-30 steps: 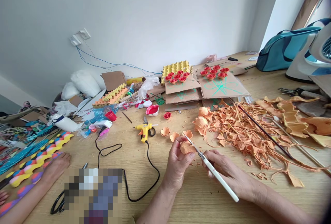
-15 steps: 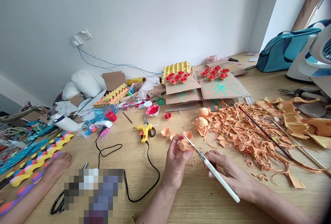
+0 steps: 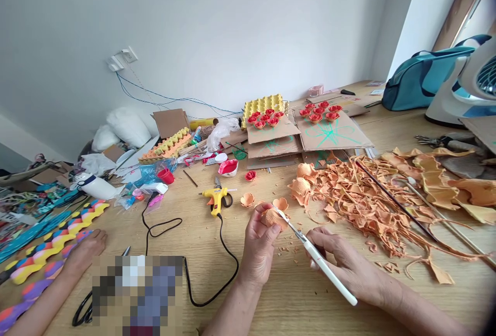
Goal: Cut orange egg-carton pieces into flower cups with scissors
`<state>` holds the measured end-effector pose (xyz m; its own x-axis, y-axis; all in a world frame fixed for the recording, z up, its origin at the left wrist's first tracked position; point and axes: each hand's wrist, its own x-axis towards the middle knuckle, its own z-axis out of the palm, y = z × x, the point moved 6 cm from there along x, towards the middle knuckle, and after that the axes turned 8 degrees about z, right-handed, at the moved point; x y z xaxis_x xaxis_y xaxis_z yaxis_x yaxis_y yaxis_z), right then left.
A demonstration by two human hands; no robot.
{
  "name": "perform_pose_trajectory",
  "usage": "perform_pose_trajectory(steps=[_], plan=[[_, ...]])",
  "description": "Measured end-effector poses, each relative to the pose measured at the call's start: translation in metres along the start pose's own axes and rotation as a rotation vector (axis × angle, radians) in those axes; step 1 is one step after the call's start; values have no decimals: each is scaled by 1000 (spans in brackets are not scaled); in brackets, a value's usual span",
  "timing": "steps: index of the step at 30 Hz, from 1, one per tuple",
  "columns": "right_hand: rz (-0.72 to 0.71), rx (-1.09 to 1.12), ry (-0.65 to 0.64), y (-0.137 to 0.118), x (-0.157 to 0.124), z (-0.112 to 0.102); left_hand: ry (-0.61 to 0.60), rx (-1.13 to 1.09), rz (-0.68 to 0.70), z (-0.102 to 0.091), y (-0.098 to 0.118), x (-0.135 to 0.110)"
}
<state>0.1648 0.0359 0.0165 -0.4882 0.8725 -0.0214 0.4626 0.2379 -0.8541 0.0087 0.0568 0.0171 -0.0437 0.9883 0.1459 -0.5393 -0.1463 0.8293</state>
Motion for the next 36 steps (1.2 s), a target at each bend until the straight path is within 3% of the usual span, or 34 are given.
perform_pose_trajectory(steps=[8,12,18,25,28,36], plan=[[-19,35,72,6,3,-2,-10,12,5,-3,2,3],[38,200,115,17,6,-7,-29,50,-4,-2,2,2],[41,592,127,16,8,-12,-192,120,-36,14,-5,-6],[132,703,140,11,7,-11,-354,202,-57,23,-13,-12],[150,680,161,13,6,-13,-351,178,-87,24,-12,-11],[97,609,127,17,5,-14,-201,108,-213,12,-15,-8]])
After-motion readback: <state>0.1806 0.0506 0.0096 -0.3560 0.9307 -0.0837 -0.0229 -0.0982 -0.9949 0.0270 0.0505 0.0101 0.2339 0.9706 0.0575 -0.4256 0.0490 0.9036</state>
